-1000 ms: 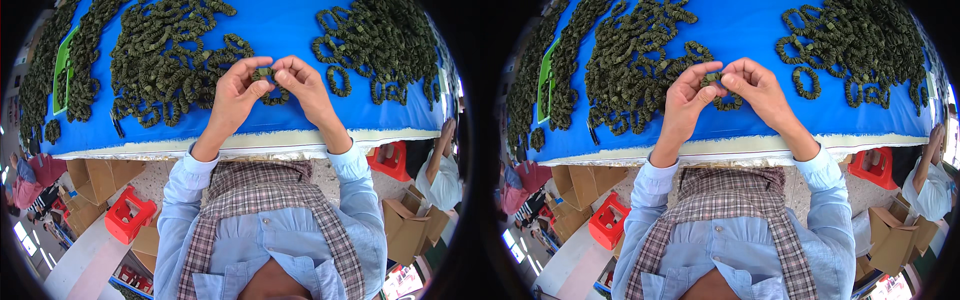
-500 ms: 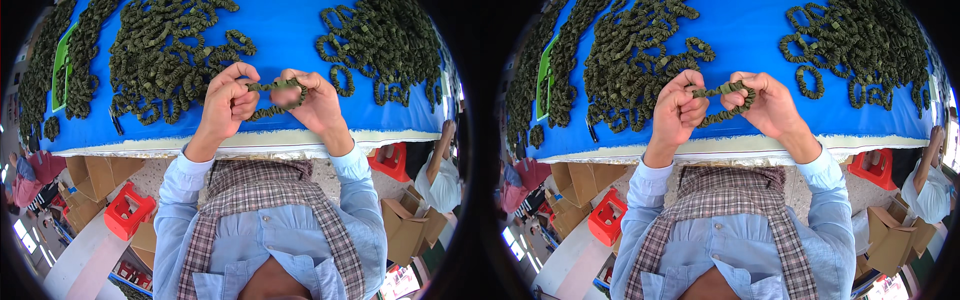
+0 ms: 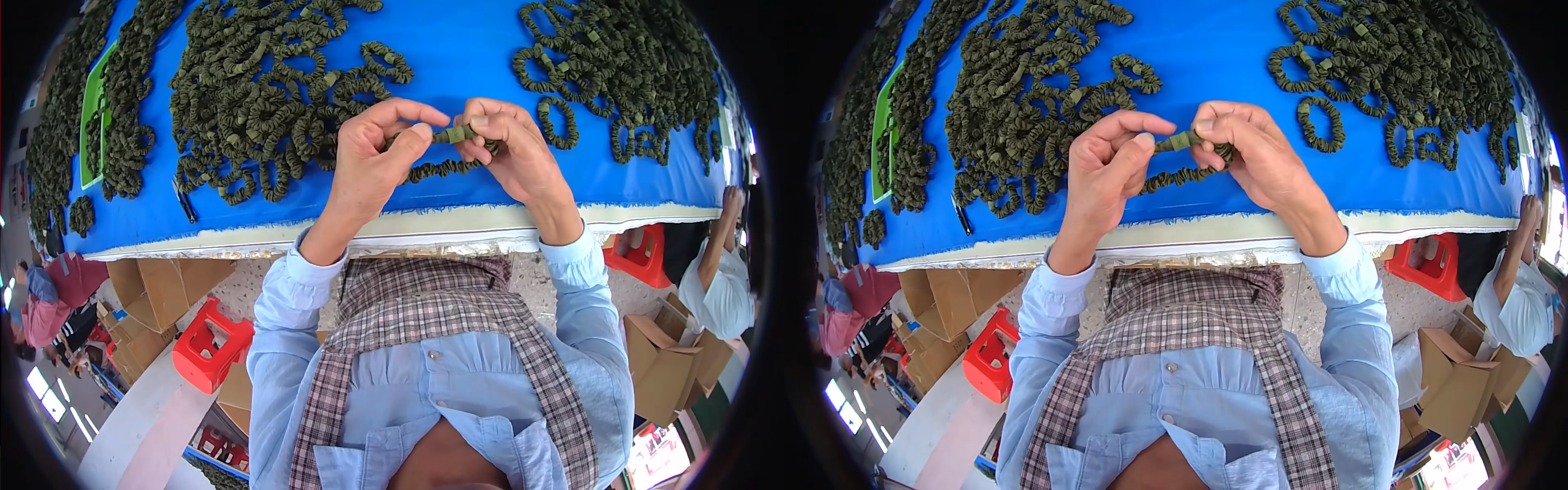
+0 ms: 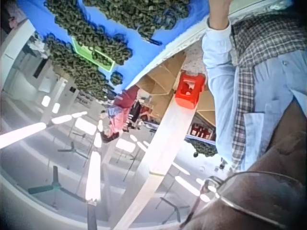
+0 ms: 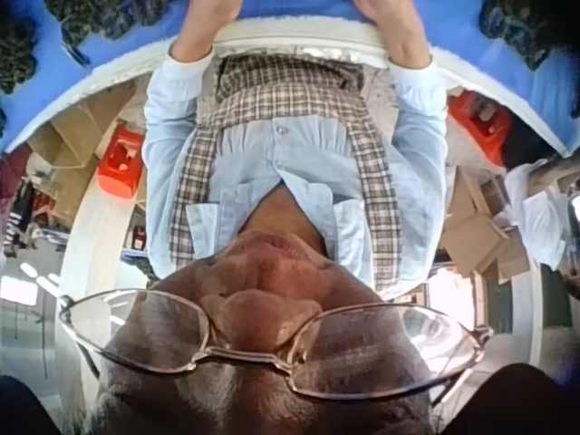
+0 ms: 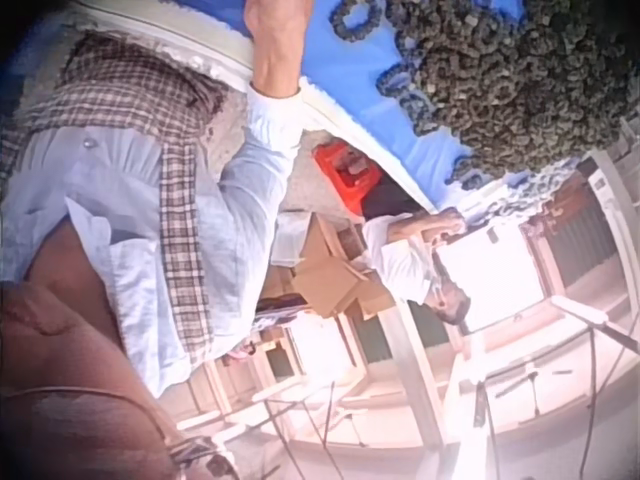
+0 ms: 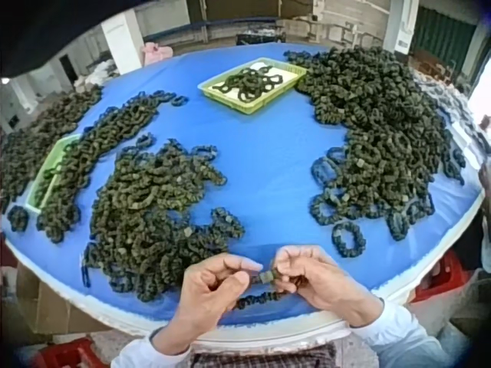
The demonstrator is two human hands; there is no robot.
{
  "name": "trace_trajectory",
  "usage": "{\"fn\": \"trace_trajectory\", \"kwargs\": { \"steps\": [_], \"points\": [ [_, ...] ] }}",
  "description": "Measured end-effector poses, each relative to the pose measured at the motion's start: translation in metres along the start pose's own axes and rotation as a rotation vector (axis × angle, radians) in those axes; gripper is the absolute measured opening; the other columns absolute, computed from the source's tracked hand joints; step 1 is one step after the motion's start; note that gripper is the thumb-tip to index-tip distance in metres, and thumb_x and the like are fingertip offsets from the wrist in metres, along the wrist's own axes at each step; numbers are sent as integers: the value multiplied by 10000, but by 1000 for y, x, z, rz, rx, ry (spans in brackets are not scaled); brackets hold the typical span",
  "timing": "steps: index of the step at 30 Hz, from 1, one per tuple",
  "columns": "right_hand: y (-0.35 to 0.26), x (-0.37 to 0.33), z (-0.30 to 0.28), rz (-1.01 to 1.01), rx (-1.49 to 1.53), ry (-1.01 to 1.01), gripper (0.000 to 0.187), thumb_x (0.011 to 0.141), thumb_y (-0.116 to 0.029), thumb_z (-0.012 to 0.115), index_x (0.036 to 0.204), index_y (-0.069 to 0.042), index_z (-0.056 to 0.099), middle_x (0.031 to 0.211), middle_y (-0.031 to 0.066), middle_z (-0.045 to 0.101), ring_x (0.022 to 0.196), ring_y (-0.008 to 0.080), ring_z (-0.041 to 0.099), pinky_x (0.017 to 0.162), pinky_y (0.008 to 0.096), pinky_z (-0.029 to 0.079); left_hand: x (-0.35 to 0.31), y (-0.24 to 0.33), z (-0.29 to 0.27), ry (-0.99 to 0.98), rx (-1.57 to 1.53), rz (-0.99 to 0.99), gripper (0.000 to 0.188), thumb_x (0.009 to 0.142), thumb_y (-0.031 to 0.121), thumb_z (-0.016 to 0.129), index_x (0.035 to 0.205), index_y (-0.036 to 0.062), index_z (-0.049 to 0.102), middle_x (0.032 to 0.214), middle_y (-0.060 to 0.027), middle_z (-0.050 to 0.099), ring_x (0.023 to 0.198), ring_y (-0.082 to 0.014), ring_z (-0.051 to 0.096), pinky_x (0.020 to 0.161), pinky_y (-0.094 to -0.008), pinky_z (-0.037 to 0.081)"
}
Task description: The person repeatedly picks up green coiled cord segments from a blue table, joins them end-to-end by hand, and uses small scissors to trim the ends. The person places the finished joined segments back onto the table. Another person briefly adds more cord segments to the table.
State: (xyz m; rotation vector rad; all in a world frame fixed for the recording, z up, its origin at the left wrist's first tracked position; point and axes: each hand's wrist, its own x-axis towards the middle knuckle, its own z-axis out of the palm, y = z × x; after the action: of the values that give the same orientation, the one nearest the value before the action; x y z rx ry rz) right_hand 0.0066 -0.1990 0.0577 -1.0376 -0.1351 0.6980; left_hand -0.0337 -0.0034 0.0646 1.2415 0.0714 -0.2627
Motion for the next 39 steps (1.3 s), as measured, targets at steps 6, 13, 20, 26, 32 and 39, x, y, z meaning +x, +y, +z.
{"fn": "trace_trajectory", "kwargs": {
  "steps": [6, 13, 20, 26, 32, 39],
  "points": [
    [2, 1, 5, -15, -7, 77, 170, 882, -151, 541, 757, -36, 547, 642, 15, 494, 621, 98, 460, 634, 259, 395, 2, -11, 21, 140, 468, 348, 225, 754, 56, 791, 965, 36, 715, 658, 60, 590, 545, 22, 447, 462, -163, 299],
    [11, 5, -4, -135, 81, 41, 180, 883, -155, 557, 741, -45, 539, 663, 15, 519, 623, 99, 471, 640, 261, 399, 1, -10, 10, 149, 388, 300, 156, 767, 43, 775, 910, 20, 717, 685, 35, 630, 569, 12, 494, 468, -160, 330],
    [10, 4, 6, -34, 44, 64, 198, 886, -166, 573, 726, -56, 538, 658, 12, 522, 617, 103, 469, 644, 264, 399, 3, -8, 14, 108, 451, 321, 175, 766, 30, 771, 931, 16, 715, 691, 17, 641, 578, -9, 534, 489, -158, 376],
    [14, 8, 1, -188, 129, 39, 215, 887, -157, 559, 700, -62, 513, 641, 23, 510, 632, 115, 460, 637, 271, 381, 4, -5, 6, 97, 351, 238, 102, 776, 32, 739, 857, 4, 683, 690, 5, 642, 571, -7, 523, 483, -163, 375],
    [12, 11, -5, -163, 140, 20, 265, 906, -186, 564, 679, -76, 483, 615, 2, 452, 613, 98, 402, 607, 252, 334, 2, -1, -11, 12, 135, 117, 66, 831, -11, 586, 892, -17, 608, 629, 29, 561, 529, 7, 425, 457, -183, 302],
    [7, 3, 13, -62, -540, 16, 139, 901, -180, 636, 888, -41, 646, 675, -56, 504, 621, 15, 418, 523, 217, 313, 2, -3, -8, -92, 208, 184, 182, 852, -10, 480, 1021, -11, 547, 605, 60, 469, 513, 1, 354, 450, -195, 247]
  ]
}}
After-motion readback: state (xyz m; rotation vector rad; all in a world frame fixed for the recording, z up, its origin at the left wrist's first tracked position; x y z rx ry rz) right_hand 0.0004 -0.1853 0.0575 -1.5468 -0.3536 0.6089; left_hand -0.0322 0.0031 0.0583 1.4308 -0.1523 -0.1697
